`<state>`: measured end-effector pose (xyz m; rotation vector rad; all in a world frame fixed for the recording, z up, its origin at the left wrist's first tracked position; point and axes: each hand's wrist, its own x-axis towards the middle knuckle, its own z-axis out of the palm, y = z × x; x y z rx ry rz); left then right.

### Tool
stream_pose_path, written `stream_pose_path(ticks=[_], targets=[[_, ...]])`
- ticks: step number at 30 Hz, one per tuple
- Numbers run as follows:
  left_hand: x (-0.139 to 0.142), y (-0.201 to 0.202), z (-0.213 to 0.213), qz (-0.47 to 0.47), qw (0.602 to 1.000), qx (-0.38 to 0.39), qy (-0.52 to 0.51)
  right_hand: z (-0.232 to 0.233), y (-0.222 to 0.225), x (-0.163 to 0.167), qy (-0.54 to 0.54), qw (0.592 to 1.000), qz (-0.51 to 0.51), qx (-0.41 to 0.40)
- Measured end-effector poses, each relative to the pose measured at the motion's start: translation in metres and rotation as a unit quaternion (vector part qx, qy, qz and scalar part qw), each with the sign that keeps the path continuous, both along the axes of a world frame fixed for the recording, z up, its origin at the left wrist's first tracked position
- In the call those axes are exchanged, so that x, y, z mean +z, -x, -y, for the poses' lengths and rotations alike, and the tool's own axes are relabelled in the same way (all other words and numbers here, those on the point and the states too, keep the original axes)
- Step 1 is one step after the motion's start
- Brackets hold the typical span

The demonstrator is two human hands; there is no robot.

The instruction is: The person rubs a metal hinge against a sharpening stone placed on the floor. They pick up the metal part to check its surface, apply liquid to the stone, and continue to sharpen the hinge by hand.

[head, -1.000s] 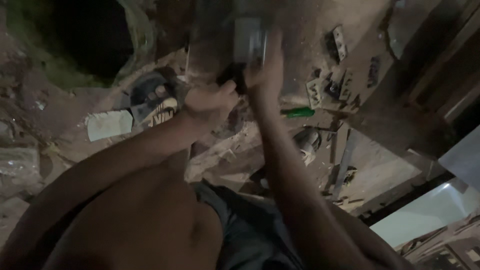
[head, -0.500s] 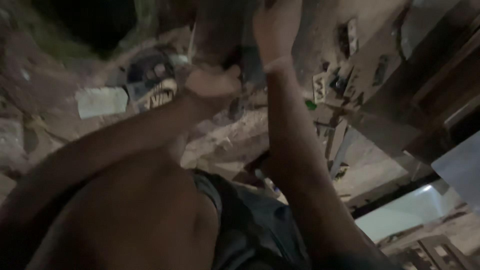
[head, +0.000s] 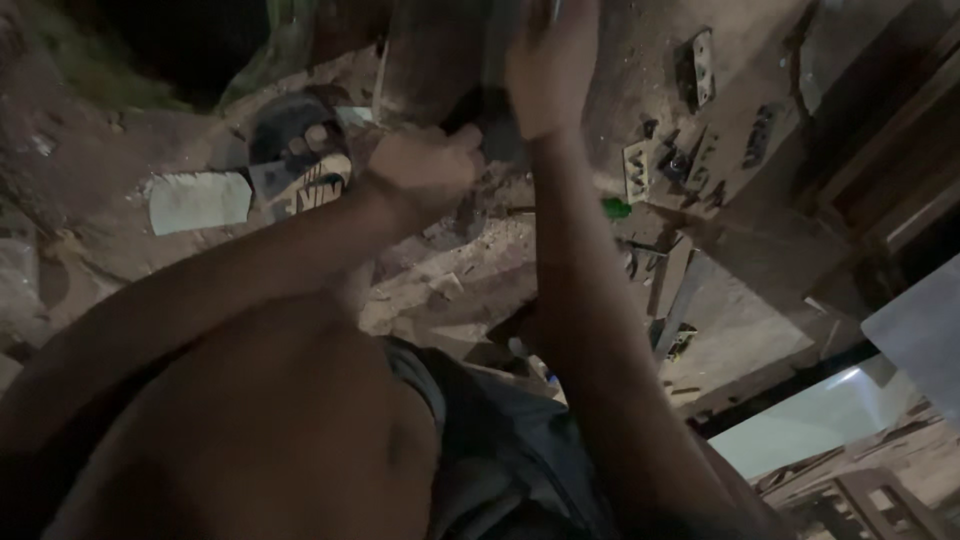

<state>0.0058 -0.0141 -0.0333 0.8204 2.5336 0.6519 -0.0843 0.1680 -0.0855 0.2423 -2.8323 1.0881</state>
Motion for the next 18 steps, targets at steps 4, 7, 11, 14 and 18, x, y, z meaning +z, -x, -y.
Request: stream_pose_path(ticks=[4, 7, 11, 14, 18], targets=[[-0.005, -0.001, -0.002, -0.109, 0.993, 0.013, -0.038, -0.005, -0.094, 0.048, 0.035, 0.994, 0.100, -0.039], [-0.002, 0.004, -0.003, -0.158, 0.986, 0.037, -0.042, -0.006, -0.072, 0.032, 0.056, 0.992, 0.105, -0.031], [0.002, 0.005, -0.001, -0.080, 0.996, 0.030, -0.007, -0.006, 0.014, -0.020, -0.066, 0.997, -0.025, 0.018], [-0.013, -0.004, -0.002, -0.082, 0.996, 0.024, -0.036, -0.015, -0.025, -0.007, 0.053, 0.998, 0.027, -0.026], [-0.063, -0.021, -0.017, -0.107, 0.994, 0.020, 0.000, -0.036, -0.151, 0.043, -0.399, 0.864, 0.294, 0.085]])
